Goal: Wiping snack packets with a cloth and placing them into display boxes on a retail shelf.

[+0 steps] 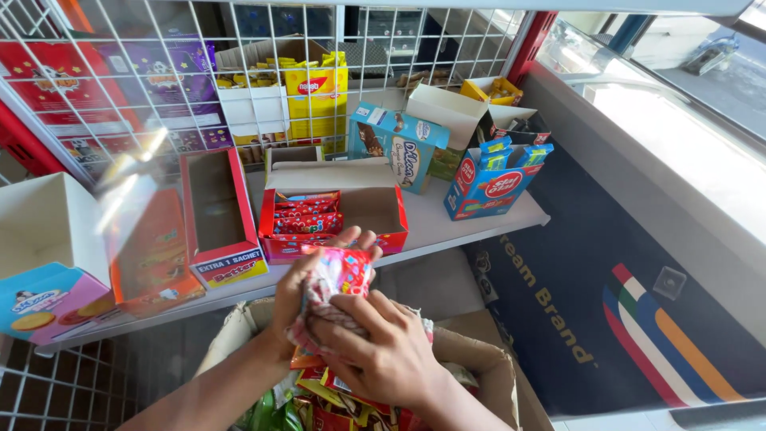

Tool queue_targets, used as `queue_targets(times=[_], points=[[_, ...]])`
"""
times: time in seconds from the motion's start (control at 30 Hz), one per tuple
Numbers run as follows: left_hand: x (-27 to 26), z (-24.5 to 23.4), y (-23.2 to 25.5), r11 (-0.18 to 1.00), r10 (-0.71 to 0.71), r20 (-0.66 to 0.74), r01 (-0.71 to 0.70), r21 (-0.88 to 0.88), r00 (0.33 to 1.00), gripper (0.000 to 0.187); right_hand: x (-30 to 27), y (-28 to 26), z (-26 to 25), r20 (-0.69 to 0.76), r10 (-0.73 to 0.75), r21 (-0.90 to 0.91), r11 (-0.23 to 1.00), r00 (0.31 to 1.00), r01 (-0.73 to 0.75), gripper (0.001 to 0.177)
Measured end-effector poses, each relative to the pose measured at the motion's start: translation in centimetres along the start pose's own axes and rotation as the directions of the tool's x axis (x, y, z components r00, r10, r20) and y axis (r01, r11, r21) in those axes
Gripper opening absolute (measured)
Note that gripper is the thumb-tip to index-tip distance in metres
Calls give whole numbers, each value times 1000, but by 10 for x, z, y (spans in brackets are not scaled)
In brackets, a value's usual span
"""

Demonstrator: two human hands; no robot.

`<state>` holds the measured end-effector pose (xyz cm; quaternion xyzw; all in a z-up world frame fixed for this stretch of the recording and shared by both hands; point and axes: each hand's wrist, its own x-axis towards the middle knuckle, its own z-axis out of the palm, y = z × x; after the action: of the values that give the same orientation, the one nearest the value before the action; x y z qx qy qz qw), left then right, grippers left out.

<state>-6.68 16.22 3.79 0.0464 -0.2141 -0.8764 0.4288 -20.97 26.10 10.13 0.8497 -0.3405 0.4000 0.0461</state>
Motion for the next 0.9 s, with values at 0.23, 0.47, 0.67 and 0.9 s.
queue_targets(times=[0.23, 0.47, 0.67, 0.9], points=[[-8, 25, -1, 944, 319, -31, -314, 96, 947, 67, -14, 61, 11, -102, 491, -180, 846, 865, -501, 18], [-13, 30, -2, 678, 651, 73, -622, 392, 756, 61, -34, 82, 26, 319, 606, 555, 504, 729, -662, 39], [-17, 24, 1, 672, 654, 102, -638, 376, 749, 56, -26, 78, 12, 591, 568, 516, 279, 573, -810, 54], [-16, 22, 1, 705, 576, 229, -619, 347, 785, 60, -30, 82, 3, 288, 549, 325, 715, 785, -619, 41]])
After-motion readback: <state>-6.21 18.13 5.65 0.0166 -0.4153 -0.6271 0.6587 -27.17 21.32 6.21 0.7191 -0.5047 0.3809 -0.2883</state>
